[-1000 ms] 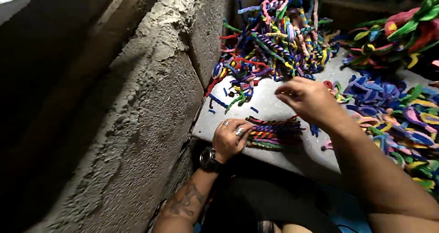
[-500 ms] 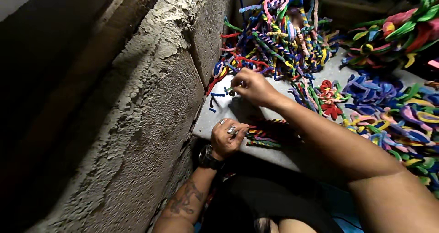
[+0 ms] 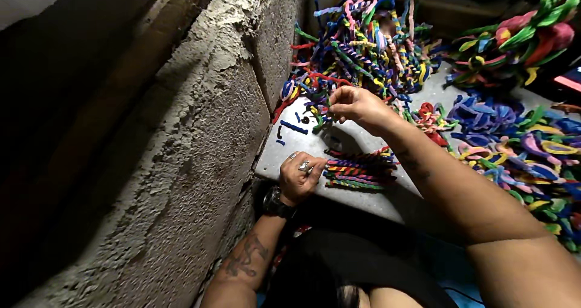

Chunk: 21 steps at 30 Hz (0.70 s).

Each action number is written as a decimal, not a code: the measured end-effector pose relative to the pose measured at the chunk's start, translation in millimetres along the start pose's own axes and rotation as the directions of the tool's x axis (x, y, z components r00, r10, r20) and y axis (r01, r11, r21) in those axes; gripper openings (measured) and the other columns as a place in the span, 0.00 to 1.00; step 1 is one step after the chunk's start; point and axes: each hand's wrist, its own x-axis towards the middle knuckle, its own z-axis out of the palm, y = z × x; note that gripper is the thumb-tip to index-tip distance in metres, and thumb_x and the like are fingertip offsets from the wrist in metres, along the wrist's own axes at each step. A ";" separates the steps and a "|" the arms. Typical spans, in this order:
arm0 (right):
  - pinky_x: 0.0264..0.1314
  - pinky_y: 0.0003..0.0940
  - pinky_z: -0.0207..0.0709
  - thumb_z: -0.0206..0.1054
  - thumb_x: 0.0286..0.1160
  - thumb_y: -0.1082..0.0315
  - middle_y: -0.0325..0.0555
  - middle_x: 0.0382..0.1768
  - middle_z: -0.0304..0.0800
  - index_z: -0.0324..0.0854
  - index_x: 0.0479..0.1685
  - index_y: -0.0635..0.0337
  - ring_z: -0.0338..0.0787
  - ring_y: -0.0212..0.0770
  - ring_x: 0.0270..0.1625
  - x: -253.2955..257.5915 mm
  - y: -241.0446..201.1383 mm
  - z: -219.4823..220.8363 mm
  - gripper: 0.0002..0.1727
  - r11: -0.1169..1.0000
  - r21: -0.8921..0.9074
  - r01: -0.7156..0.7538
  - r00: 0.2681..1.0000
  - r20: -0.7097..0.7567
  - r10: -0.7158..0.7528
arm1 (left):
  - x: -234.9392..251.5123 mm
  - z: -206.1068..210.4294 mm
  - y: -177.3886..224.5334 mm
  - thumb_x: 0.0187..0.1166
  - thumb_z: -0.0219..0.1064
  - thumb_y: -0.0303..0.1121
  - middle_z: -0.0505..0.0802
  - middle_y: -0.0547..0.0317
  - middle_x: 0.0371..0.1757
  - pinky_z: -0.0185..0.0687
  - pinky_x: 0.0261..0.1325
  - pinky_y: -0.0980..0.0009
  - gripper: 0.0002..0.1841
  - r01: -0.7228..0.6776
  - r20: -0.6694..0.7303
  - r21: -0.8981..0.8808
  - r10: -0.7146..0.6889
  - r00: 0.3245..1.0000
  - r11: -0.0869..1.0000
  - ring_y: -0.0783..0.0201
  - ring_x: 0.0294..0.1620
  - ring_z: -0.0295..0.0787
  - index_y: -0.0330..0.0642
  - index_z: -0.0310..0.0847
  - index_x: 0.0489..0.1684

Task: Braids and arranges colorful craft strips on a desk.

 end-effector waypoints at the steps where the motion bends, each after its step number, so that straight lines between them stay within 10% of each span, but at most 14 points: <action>1: 0.47 0.34 0.84 0.66 0.80 0.74 0.46 0.43 0.87 0.80 0.54 0.64 0.88 0.35 0.39 0.3 -0.6 1.1 0.09 0.988 -0.154 0.014 1.000 -0.014 -0.016 | -0.1 0.1 -0.2 0.83 0.66 0.38 0.93 0.56 0.32 0.84 0.47 0.74 0.15 -0.005 0.003 0.005 0.005 1.000 1.000 0.71 0.37 0.88 0.36 0.93 0.33; 6: 0.64 0.54 0.82 0.66 0.77 0.76 0.59 0.51 0.92 0.88 0.53 0.68 0.92 0.54 0.54 -2.7 -0.9 17.6 0.11 0.760 -0.589 0.276 0.958 0.105 -0.267 | 0.3 0.2 -0.5 0.84 0.65 0.40 0.93 0.56 0.32 0.84 0.48 0.73 0.16 -0.045 0.019 0.015 0.045 0.999 0.999 0.70 0.37 0.88 0.37 0.93 0.34; 17: 0.56 0.61 0.83 0.63 0.79 0.74 0.64 0.48 0.87 0.86 0.45 0.71 0.90 0.64 0.54 21.7 9.7 73.2 0.08 0.572 -0.766 0.295 0.952 0.183 -0.246 | -1.4 -0.3 -1.3 0.85 0.64 0.40 0.93 0.57 0.30 0.83 0.46 0.73 0.17 -0.113 0.013 0.037 0.113 0.994 0.993 0.69 0.36 0.88 0.38 0.94 0.34; 21: 0.54 0.53 0.85 0.66 0.77 0.73 0.58 0.45 0.90 0.88 0.44 0.69 0.92 0.53 0.47 7.8 -5.5 54.5 0.08 0.735 -0.589 0.335 0.928 0.072 -0.366 | -0.4 -0.2 7.0 0.86 0.64 0.37 0.93 0.60 0.38 0.87 0.51 0.75 0.14 0.072 -0.119 -0.140 -0.089 0.989 0.987 0.74 0.42 0.89 0.36 0.90 0.38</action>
